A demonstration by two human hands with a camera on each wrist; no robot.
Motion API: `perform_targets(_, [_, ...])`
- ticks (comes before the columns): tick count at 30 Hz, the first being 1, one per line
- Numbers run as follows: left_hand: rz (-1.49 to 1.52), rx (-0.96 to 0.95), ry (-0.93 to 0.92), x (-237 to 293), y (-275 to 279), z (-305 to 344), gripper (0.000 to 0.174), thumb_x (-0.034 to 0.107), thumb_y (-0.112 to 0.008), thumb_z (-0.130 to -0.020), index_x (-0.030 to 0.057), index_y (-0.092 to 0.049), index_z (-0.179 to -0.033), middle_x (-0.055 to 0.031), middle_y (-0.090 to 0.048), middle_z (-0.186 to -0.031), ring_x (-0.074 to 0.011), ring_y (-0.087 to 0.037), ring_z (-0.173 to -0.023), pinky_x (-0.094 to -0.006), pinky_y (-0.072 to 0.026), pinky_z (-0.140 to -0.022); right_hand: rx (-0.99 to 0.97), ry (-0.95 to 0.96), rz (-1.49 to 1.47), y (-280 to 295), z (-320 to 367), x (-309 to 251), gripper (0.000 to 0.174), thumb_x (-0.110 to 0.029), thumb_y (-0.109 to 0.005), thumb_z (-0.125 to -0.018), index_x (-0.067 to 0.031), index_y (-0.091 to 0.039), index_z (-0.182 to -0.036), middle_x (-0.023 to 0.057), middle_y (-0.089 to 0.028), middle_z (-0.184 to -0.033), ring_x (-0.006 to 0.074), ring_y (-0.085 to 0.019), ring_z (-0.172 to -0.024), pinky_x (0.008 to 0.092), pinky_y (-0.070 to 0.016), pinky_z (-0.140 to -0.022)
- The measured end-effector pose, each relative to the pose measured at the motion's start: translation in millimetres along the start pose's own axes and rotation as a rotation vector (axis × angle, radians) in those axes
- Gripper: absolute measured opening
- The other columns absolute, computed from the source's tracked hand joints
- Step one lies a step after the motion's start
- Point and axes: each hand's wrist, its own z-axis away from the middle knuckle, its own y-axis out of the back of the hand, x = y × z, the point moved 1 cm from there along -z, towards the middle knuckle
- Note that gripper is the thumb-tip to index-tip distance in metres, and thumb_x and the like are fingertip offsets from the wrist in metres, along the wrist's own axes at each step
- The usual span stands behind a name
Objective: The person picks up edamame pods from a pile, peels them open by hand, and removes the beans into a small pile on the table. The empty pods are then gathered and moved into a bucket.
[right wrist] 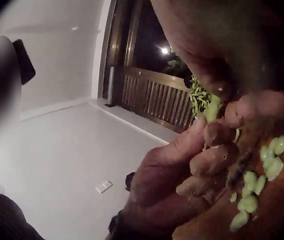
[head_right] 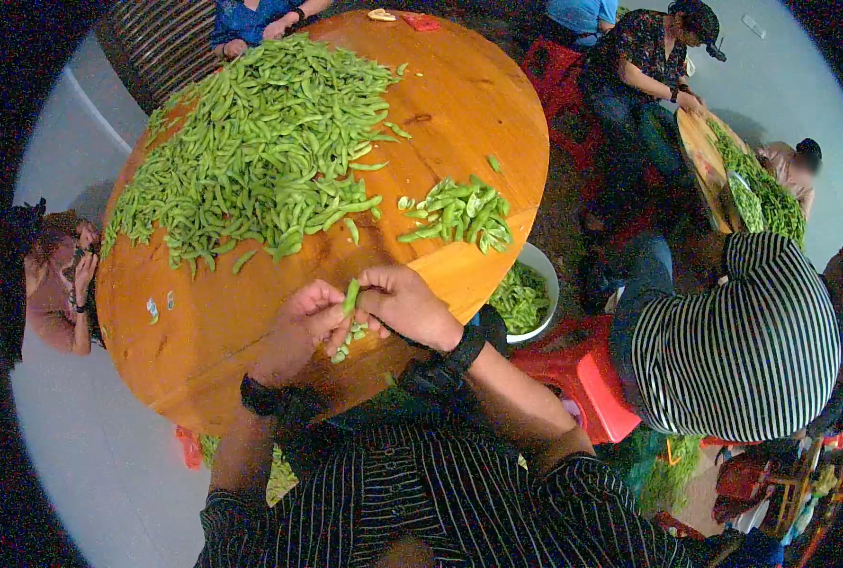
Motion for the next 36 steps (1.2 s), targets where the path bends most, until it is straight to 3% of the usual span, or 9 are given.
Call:
perform_targets(1, [-0.001,0.0,-0.002,1,-4,0,0.016,0.01,-0.06,-0.088,0.0017,-0.049,-0.095,-0.0043,-0.058,-0.076,-0.0139,-0.053,-0.061,-0.0301,-0.0442,-0.056,0.022,0.008,0.006,-1,-1,1,0.012,-0.011,-0.052,-0.089,-0.0029,-0.06,-0.085,0.0007,-0.056,-0.063,0.0051,-0.053,-0.056,0.021,-0.0433,-0.047])
perform_targets(3, [-0.691,0.221,-0.323,5,-15,3,0.021,0.014,-0.066,-0.085,0.0049,-0.047,-0.09,-0.0007,-0.051,-0.073,-0.0099,-0.044,-0.059,-0.0268,-0.0395,-0.054,0.058,0.018,0.064,-4,1,0,0.012,-0.011,-0.052,-0.088,-0.0025,-0.06,-0.084,0.0007,-0.055,-0.062,0.0058,-0.052,-0.055,0.0222,-0.0435,-0.048])
perform_targets(6, [-0.77,0.223,-0.312,1,-10,-2,0.024,0.014,-0.07,-0.08,0.0046,-0.048,-0.086,-0.0009,-0.051,-0.072,-0.0107,-0.044,-0.061,-0.029,-0.0406,-0.056,0.109,0.086,0.188,-5,0,5,0.011,-0.01,-0.053,-0.086,-0.0019,-0.06,-0.082,0.0009,-0.054,-0.06,0.007,-0.052,-0.054,0.0244,-0.0439,-0.049])
perform_targets(15, [-0.475,0.187,-0.26,-7,-2,-5,0.014,0.008,-0.066,-0.084,-0.0004,-0.056,-0.089,-0.0059,-0.053,-0.063,-0.0076,-0.05,-0.056,-0.0263,-0.0407,-0.052,0.135,0.047,0.145,-9,3,0,0.01,-0.007,-0.053,-0.083,-0.0013,-0.061,-0.08,0.0027,-0.055,-0.061,0.0084,-0.053,-0.053,0.0273,-0.0437,-0.051])
perform_targets(20, [-0.697,0.237,-0.338,-2,-5,0,0.014,0.015,-0.057,-0.091,0.0014,-0.057,-0.093,-0.0052,-0.057,-0.065,-0.0096,-0.052,-0.056,-0.0259,-0.0426,-0.053,0.168,0.074,0.174,-13,1,3,0.009,-0.006,-0.054,-0.081,-0.0004,-0.061,-0.08,0.0062,-0.057,-0.061,0.0117,-0.054,-0.054,0.0306,-0.0449,-0.052])
perform_targets(25, [-0.839,0.271,-0.4,3,-4,-1,0.019,0.021,-0.048,-0.096,0.0035,-0.056,-0.093,-0.0048,-0.056,-0.063,-0.0118,-0.051,-0.053,-0.0272,-0.0414,-0.05,0.222,0.16,0.361,-12,-1,7,0.007,-0.006,-0.055,-0.078,0.0005,-0.058,-0.078,0.0191,-0.055,-0.063,0.0279,-0.057,-0.055,0.0389,-0.0446,-0.054])
perform_targets(28, [-0.638,0.265,-0.186,8,-8,0,0.021,0.023,-0.047,-0.097,0.0034,-0.055,-0.093,-0.0042,-0.054,-0.062,-0.0134,-0.051,-0.053,-0.0304,-0.0409,-0.05,0.266,0.323,0.56,-12,-2,1,0.006,-0.005,-0.056,-0.077,0.0005,-0.055,-0.075,0.0209,-0.054,-0.063,0.0363,-0.056,-0.058,0.0425,-0.0444,-0.055])
perform_targets(30, [-0.549,0.256,-0.12,8,-6,-3,0.023,0.023,-0.048,-0.096,0.0012,-0.055,-0.095,-0.0108,-0.057,-0.061,-0.0213,-0.057,-0.055,-0.0345,-0.0441,-0.055,0.248,0.34,0.608,-12,-1,-1,0.006,-0.005,-0.056,-0.077,0.0005,-0.053,-0.075,0.0217,-0.054,-0.063,0.0391,-0.056,-0.06,0.0444,-0.0447,-0.056])
perform_targets(36, [-0.504,0.311,-0.196,-13,-2,-19,0.023,0.024,-0.046,-0.096,0.0023,-0.053,-0.092,-0.0069,-0.054,-0.061,-0.0175,-0.054,-0.056,-0.033,-0.0427,-0.055,0.256,0.468,0.732,-17,0,-2,0.006,-0.004,-0.056,-0.076,-0.0003,-0.051,-0.076,0.0229,-0.053,-0.063,0.0427,-0.056,-0.063,0.0482,-0.0454,-0.058])
